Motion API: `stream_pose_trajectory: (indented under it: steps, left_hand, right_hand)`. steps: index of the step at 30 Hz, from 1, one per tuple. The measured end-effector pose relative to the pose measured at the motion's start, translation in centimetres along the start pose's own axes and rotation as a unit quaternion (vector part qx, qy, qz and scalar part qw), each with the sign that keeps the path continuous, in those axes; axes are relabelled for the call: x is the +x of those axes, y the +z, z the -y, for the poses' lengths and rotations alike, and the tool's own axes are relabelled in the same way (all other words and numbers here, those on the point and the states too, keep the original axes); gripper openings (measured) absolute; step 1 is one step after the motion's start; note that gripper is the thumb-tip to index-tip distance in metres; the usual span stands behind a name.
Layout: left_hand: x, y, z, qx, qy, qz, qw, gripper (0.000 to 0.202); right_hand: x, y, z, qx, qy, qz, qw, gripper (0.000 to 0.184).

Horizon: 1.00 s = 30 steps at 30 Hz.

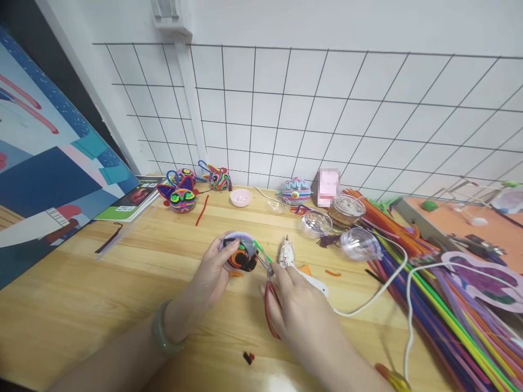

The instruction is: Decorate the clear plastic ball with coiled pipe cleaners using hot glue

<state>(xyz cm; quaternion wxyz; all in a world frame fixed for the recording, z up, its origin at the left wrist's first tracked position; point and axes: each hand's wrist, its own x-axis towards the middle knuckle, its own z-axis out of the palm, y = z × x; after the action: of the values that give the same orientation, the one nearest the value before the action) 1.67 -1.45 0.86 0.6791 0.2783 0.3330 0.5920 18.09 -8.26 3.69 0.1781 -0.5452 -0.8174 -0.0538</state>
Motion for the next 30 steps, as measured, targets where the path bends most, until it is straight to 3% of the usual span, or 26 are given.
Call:
stream_pose_trajectory:
  steps: [5, 9, 12, 15, 18, 22, 26, 30]
  left_hand:
    - [0.4, -0.2, -0.4, -0.010, 0.002, -0.005, 1.000, 0.036]
    - [0.3, 0.1, -0.6, -0.017, -0.009, -0.005, 1.000, 0.038]
    - [0.2, 0.2, -0.6, -0.012, -0.014, 0.002, 1.000, 0.039]
    - [0.2, 0.2, -0.5, -0.012, -0.019, 0.020, 1.000, 0.040]
    - [0.1, 0.1, -0.5, -0.011, -0.028, 0.039, 0.999, 0.043]
    - [-0.3, 0.2, -0.5, 0.003, -0.060, 0.077, 0.995, 0.044]
    - [-0.8, 0.4, -0.2, 0.021, -0.075, 0.120, 0.990, 0.042]
    - [-0.9, 0.4, 0.0, 0.029, -0.078, 0.137, 0.987, 0.042]
  right_hand:
    - [-3.4, -1.2, -0.1, 0.068, -0.030, 0.052, 0.996, 0.020]
    - [-5.7, 1.4, 0.6, 0.051, -0.059, 0.063, 0.995, 0.012]
    - [-6.6, 3.8, 1.1, -0.033, -0.076, 0.010, 0.997, 0.018]
    - [-7.0, 5.0, 1.2, -0.088, -0.086, 0.005, 0.992, 0.016]
    - [-6.6, 4.1, 1.1, -0.083, -0.085, 0.024, 0.993, 0.013]
    - [-4.3, 0.7, 0.9, 0.042, -0.108, 0.059, 0.992, 0.015]
    - [-1.5, -1.6, 0.9, 0.090, -0.094, -0.046, 0.990, 0.029]
    - [-0.2, -1.1, 1.0, 0.086, -0.119, -0.105, 0.984, 0.030]
